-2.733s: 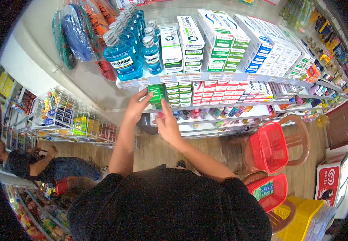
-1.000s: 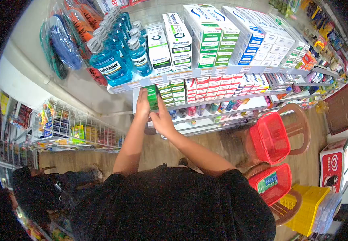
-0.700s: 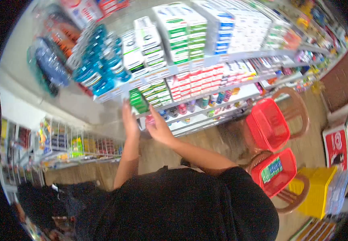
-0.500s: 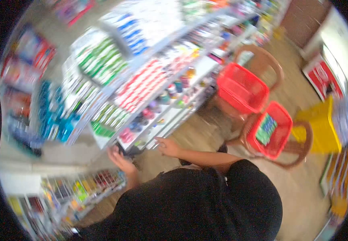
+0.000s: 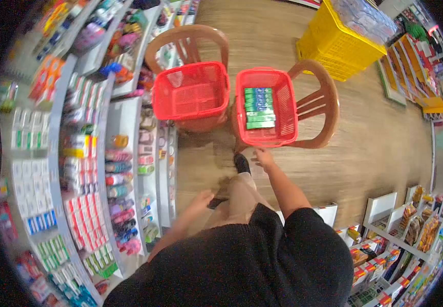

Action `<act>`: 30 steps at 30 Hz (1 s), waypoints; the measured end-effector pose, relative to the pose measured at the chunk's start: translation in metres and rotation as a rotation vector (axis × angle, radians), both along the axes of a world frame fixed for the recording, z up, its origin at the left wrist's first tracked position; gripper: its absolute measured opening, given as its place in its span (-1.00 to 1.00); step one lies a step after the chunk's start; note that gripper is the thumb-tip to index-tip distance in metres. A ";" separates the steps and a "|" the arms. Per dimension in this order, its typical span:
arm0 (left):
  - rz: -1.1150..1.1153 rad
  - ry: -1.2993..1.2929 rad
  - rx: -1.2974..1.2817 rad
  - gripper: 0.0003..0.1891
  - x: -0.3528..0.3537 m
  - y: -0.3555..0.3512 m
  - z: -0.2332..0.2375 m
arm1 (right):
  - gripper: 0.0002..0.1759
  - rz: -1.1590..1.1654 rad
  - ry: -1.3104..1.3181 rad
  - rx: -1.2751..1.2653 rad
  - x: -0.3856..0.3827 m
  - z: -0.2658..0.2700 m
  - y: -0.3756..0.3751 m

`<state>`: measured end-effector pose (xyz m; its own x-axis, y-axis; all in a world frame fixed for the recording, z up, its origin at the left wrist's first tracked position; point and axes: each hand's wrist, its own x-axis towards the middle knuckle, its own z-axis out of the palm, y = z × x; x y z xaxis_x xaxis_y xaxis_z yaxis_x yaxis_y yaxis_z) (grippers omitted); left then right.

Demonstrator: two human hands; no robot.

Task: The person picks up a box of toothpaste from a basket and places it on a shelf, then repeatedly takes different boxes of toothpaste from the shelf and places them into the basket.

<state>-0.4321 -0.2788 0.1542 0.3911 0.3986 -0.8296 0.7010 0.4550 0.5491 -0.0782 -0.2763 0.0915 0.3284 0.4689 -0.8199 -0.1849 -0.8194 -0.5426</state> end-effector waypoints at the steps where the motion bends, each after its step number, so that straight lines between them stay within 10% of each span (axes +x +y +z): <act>1: 0.008 0.016 0.060 -0.35 0.036 0.023 0.009 | -0.58 -0.224 0.140 0.135 0.026 -0.002 0.008; 6: 0.209 -0.256 -0.200 -0.48 0.217 0.125 -0.011 | -0.67 -0.738 0.342 0.282 0.119 -0.037 0.051; 10: 0.493 -0.229 -0.396 -0.60 0.319 0.173 -0.061 | -0.48 -0.554 0.315 0.235 0.174 -0.234 0.043; 13: 0.640 -0.164 -0.672 -0.62 0.349 0.191 -0.154 | -0.32 -0.543 0.141 -0.061 0.157 -0.136 0.086; 16: 0.728 -0.080 -0.725 -0.64 0.360 0.192 -0.214 | -0.20 -0.603 0.189 0.144 0.156 -0.270 0.066; 20: 0.732 0.000 -0.774 -0.65 0.374 0.178 -0.241 | -0.14 -0.303 -0.249 -0.290 0.138 -0.239 0.089; 22: 0.761 0.025 -0.812 -0.65 0.377 0.169 -0.222 | -0.22 -0.558 -0.254 -0.118 0.131 -0.253 0.082; 25: 0.788 -0.055 -0.835 -0.66 0.377 0.151 -0.187 | -0.31 -0.761 -0.326 0.167 0.125 -0.136 0.114; 27: 0.792 -0.161 -0.818 -0.67 0.372 0.141 -0.153 | -0.42 -0.615 -0.521 0.322 0.129 -0.118 0.121; 30: 0.946 -0.325 -0.700 -0.60 0.364 0.146 -0.047 | -0.53 -0.626 -0.130 0.685 0.135 -0.031 0.152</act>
